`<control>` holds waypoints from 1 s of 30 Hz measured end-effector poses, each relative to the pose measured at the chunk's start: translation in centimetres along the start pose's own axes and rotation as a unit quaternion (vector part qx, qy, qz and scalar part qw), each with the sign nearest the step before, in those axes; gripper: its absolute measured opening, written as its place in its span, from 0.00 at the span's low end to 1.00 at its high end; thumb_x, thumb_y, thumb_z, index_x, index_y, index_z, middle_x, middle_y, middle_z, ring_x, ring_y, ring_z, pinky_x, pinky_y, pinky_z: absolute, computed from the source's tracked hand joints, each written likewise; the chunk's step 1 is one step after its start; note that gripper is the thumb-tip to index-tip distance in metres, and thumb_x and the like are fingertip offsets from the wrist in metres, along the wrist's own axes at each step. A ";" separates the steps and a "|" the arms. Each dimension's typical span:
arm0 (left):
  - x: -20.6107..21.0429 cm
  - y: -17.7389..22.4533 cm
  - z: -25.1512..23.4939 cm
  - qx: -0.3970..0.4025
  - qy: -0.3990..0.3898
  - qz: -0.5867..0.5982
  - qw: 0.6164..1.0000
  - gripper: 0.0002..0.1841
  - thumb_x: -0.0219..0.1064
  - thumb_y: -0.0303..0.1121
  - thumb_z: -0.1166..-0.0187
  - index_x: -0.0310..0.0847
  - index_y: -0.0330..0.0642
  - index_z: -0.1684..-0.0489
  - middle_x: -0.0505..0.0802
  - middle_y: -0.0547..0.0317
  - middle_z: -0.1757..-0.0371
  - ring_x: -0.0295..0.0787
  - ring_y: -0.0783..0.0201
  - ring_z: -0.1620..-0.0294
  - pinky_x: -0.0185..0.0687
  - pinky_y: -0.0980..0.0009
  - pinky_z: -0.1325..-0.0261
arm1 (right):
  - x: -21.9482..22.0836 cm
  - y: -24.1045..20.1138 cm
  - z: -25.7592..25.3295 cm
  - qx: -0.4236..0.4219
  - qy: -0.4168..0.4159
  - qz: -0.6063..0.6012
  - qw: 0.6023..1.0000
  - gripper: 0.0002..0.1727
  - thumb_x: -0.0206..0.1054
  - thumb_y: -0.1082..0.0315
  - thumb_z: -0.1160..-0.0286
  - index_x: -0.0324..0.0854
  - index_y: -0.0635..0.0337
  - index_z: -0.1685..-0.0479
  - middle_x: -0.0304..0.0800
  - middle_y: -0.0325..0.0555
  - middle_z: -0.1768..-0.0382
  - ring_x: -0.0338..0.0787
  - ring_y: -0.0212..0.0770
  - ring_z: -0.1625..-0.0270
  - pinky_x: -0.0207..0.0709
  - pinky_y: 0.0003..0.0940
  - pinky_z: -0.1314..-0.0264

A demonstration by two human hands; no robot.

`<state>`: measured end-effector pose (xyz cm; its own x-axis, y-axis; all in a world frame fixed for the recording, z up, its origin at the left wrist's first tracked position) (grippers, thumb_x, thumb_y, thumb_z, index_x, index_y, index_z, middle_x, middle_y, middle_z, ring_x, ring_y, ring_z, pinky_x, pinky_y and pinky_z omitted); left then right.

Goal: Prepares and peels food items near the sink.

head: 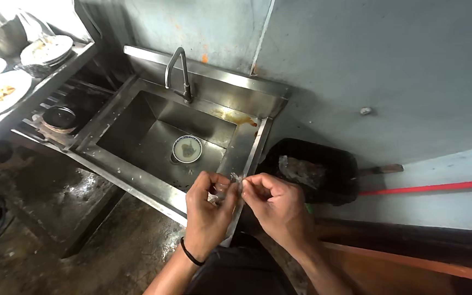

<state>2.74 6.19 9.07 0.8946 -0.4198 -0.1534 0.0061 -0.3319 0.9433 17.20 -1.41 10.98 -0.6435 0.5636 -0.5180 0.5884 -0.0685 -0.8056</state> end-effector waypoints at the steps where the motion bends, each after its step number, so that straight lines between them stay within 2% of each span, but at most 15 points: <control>1: 0.0 0.4 0.1 0.045 0.011 -0.024 0.999 0.06 0.75 0.28 0.29 0.85 0.44 0.60 0.89 0.65 0.62 0.87 0.68 0.63 0.88 0.70 0.62 | 0.0 0.1 0.1 0.012 0.012 0.013 1.000 0.06 0.71 0.59 0.29 0.89 0.48 0.66 0.85 0.23 0.78 0.81 0.17 0.79 0.77 0.14 0.80; 3: 0.3 0.7 0.5 0.098 0.009 -0.056 0.994 0.08 0.77 0.27 0.34 0.90 0.41 0.60 0.91 0.62 0.57 0.90 0.68 0.58 0.92 0.70 0.57 | 0.0 0.2 0.3 0.046 0.025 0.029 0.998 0.05 0.71 0.59 0.30 0.89 0.46 0.68 0.86 0.22 0.80 0.82 0.17 0.81 0.77 0.16 0.82; 6: 0.8 0.0 1.4 0.097 -0.007 -0.074 0.992 0.11 0.79 0.28 0.33 0.92 0.39 0.54 0.93 0.60 0.51 0.92 0.68 0.53 0.94 0.70 0.51 | 0.4 0.1 0.6 0.096 0.019 0.004 0.995 0.03 0.73 0.61 0.32 0.89 0.44 0.71 0.86 0.24 0.82 0.82 0.20 0.82 0.77 0.19 0.83; 8: 0.9 -0.5 1.6 0.067 -0.007 -0.035 0.997 0.09 0.76 0.26 0.30 0.92 0.39 0.55 0.95 0.61 0.56 0.93 0.68 0.58 0.95 0.70 0.56 | 0.5 0.0 0.9 0.105 0.016 -0.014 0.994 0.03 0.73 0.61 0.32 0.89 0.45 0.71 0.85 0.24 0.82 0.81 0.21 0.83 0.75 0.19 0.84; 11: 0.8 -1.0 1.5 -0.005 -0.025 0.093 0.995 0.08 0.73 0.24 0.25 0.89 0.34 0.51 0.94 0.57 0.63 0.91 0.66 0.67 0.92 0.68 0.62 | 0.7 0.1 0.8 0.050 0.014 -0.056 0.997 0.03 0.71 0.63 0.31 0.88 0.48 0.69 0.82 0.25 0.82 0.77 0.20 0.84 0.70 0.16 0.85; 13: 0.5 -1.0 1.3 -0.051 -0.035 0.172 0.983 0.11 0.72 0.23 0.23 0.86 0.33 0.46 0.94 0.52 0.63 0.91 0.65 0.68 0.91 0.70 0.62 | 0.6 0.2 0.4 0.014 -0.008 -0.080 0.997 0.03 0.69 0.64 0.28 0.88 0.50 0.64 0.82 0.26 0.79 0.77 0.21 0.82 0.72 0.15 0.83; 15: 0.3 -1.0 1.1 -0.075 -0.038 0.216 0.973 0.10 0.71 0.22 0.22 0.83 0.34 0.46 0.94 0.49 0.63 0.91 0.65 0.68 0.90 0.71 0.62 | 0.4 0.2 0.2 0.002 -0.029 -0.087 0.996 0.04 0.69 0.63 0.25 0.88 0.50 0.61 0.83 0.27 0.78 0.79 0.22 0.80 0.74 0.16 0.82; 17: 0.1 -0.9 0.9 -0.050 -0.038 0.189 0.980 0.08 0.71 0.22 0.22 0.83 0.34 0.49 0.94 0.50 0.64 0.91 0.64 0.69 0.90 0.70 0.63 | 0.3 0.2 0.0 0.004 -0.028 -0.075 0.997 0.04 0.69 0.62 0.25 0.88 0.49 0.62 0.83 0.26 0.78 0.78 0.22 0.81 0.73 0.16 0.83; 20: -0.2 -0.3 0.7 0.025 -0.027 0.077 0.996 0.07 0.74 0.25 0.25 0.88 0.35 0.53 0.95 0.57 0.65 0.93 0.66 0.68 0.94 0.68 0.62 | 0.2 0.0 0.3 0.019 -0.008 -0.034 0.999 0.04 0.70 0.61 0.28 0.88 0.48 0.66 0.81 0.24 0.81 0.76 0.20 0.84 0.70 0.15 0.85; 26: -0.1 0.4 0.6 0.091 -0.016 -0.051 0.994 0.07 0.74 0.28 0.27 0.91 0.36 0.56 0.94 0.63 0.64 0.91 0.73 0.66 0.92 0.74 0.62 | 0.4 -1.0 0.6 0.011 0.003 -0.007 1.000 0.05 0.70 0.60 0.31 0.88 0.47 0.68 0.81 0.22 0.82 0.76 0.16 0.83 0.71 0.13 0.84; 30: -0.1 0.5 0.5 0.090 -0.024 -0.102 0.990 0.05 0.72 0.28 0.28 0.90 0.37 0.60 0.91 0.63 0.66 0.88 0.74 0.67 0.89 0.76 0.64 | 0.2 -0.8 0.2 -0.053 -0.027 0.002 0.998 0.06 0.70 0.60 0.29 0.89 0.50 0.62 0.83 0.24 0.73 0.78 0.16 0.77 0.75 0.13 0.79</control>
<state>2.46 5.62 9.43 0.8611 -0.3664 -0.3525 0.1000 -0.5577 0.8240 16.49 -1.45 11.51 -0.6639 0.5188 -0.5386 0.6381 0.0174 -0.7697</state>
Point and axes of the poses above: each hand's wrist, its own z-axis away from the middle knuckle, its own x-axis out of the palm, y = z × x, the point moved 5 cm from there along -z, towards the middle knuckle
